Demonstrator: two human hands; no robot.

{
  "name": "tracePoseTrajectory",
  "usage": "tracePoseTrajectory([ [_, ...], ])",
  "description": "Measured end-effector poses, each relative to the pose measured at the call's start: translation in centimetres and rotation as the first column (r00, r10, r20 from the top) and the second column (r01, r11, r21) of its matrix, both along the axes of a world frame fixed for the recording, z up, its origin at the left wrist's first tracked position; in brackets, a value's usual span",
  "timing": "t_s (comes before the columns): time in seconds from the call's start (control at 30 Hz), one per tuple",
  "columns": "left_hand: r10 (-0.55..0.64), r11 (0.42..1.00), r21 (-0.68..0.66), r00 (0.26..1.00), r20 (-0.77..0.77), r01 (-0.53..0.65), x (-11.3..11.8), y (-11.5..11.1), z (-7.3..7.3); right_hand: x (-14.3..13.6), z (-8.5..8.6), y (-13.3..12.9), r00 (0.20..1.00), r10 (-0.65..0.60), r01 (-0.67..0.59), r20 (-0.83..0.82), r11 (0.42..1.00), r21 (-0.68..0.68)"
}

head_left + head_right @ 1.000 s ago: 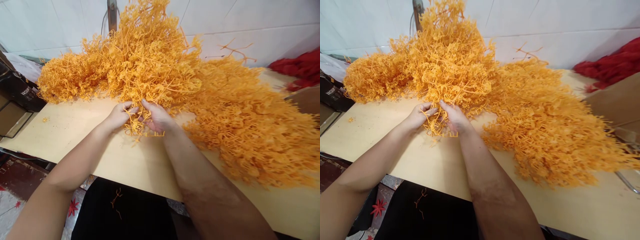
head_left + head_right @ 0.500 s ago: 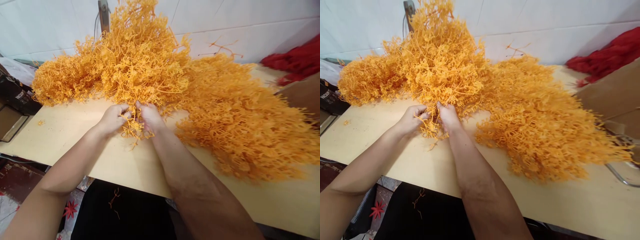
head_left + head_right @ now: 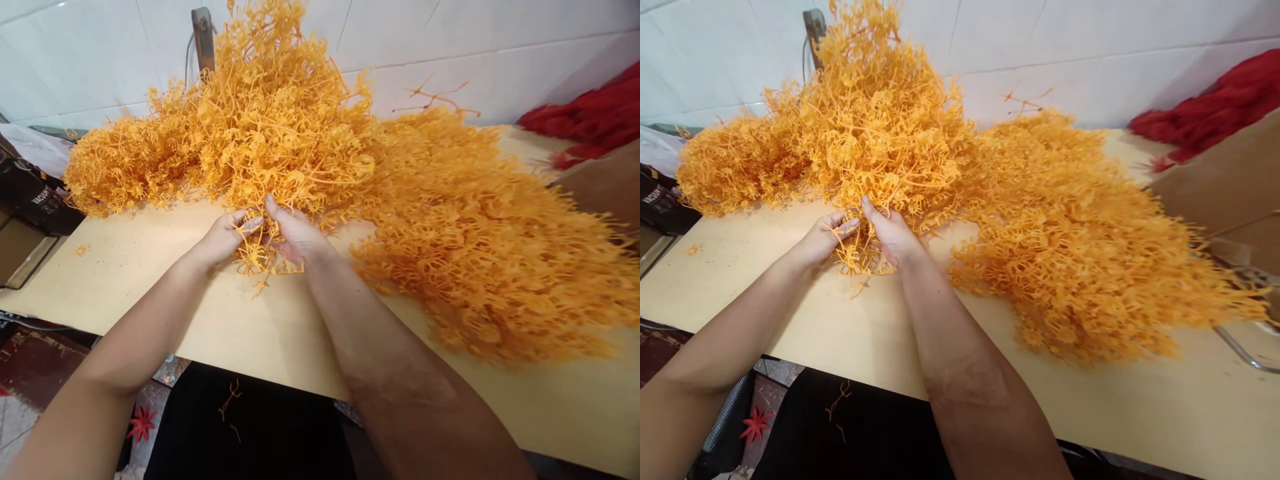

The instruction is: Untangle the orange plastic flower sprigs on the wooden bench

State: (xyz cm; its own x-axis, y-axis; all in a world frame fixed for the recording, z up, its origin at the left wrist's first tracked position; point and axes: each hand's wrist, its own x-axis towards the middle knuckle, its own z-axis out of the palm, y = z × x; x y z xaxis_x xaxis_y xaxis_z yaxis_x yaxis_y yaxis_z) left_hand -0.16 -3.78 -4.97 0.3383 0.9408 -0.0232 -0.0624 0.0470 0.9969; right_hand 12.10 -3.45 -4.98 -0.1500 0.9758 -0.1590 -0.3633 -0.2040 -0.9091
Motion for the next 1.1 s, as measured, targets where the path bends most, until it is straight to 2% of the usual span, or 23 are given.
tracePoseTrajectory([
  [0.1, -0.036, 0.997, 0.067, 0.999, -0.037, 0.038, -0.2, -0.1, -0.2, 0.2, 0.0, -0.1, 0.999, 0.035, -0.035, 0.012, 0.999, -0.015],
  [0.27, -0.055, 0.984, 0.162, 0.991, -0.122, 0.075, -0.3, -0.4, -0.6, 0.1, -0.6, 0.3, 0.997, -0.051, 0.054, 0.058, 0.997, -0.049],
  [0.37, -0.030, 0.965, 0.246, 0.968, -0.248, 0.093, -0.5, -0.6, -0.4, -0.3, -1.0, 0.6, 0.995, -0.085, 0.085, 0.055, 0.996, -0.003],
  [0.43, 0.004, 0.931, 0.336, 0.918, -0.398, 0.142, -0.7, -0.7, 0.0, -0.6, -1.1, 0.7, 0.993, -0.108, 0.105, 0.055, 0.992, 0.067],
  [0.53, 0.099, 0.853, 0.463, 0.796, -0.598, 0.241, -1.0, -0.9, 0.9, -0.8, -1.1, 0.6, 0.990, -0.122, 0.110, 0.076, 0.983, 0.150],
  [0.63, 0.155, 0.805, 0.514, 0.733, -0.663, 0.295, -1.1, -1.2, 1.5, -0.8, -1.2, 0.7, 0.994, -0.090, 0.078, 0.064, 0.982, 0.171],
  [0.9, 0.097, 0.872, 0.441, 0.809, -0.580, 0.211, -1.0, -1.7, 1.8, -1.2, -2.5, 1.9, 0.998, -0.065, 0.063, 0.010, 0.991, 0.118],
  [1.1, 0.137, 0.916, 0.389, 0.831, -0.539, 0.101, -0.4, -1.8, 1.3, -1.3, -2.5, 1.9, 0.996, -0.043, 0.046, -0.078, 0.998, 0.036],
])
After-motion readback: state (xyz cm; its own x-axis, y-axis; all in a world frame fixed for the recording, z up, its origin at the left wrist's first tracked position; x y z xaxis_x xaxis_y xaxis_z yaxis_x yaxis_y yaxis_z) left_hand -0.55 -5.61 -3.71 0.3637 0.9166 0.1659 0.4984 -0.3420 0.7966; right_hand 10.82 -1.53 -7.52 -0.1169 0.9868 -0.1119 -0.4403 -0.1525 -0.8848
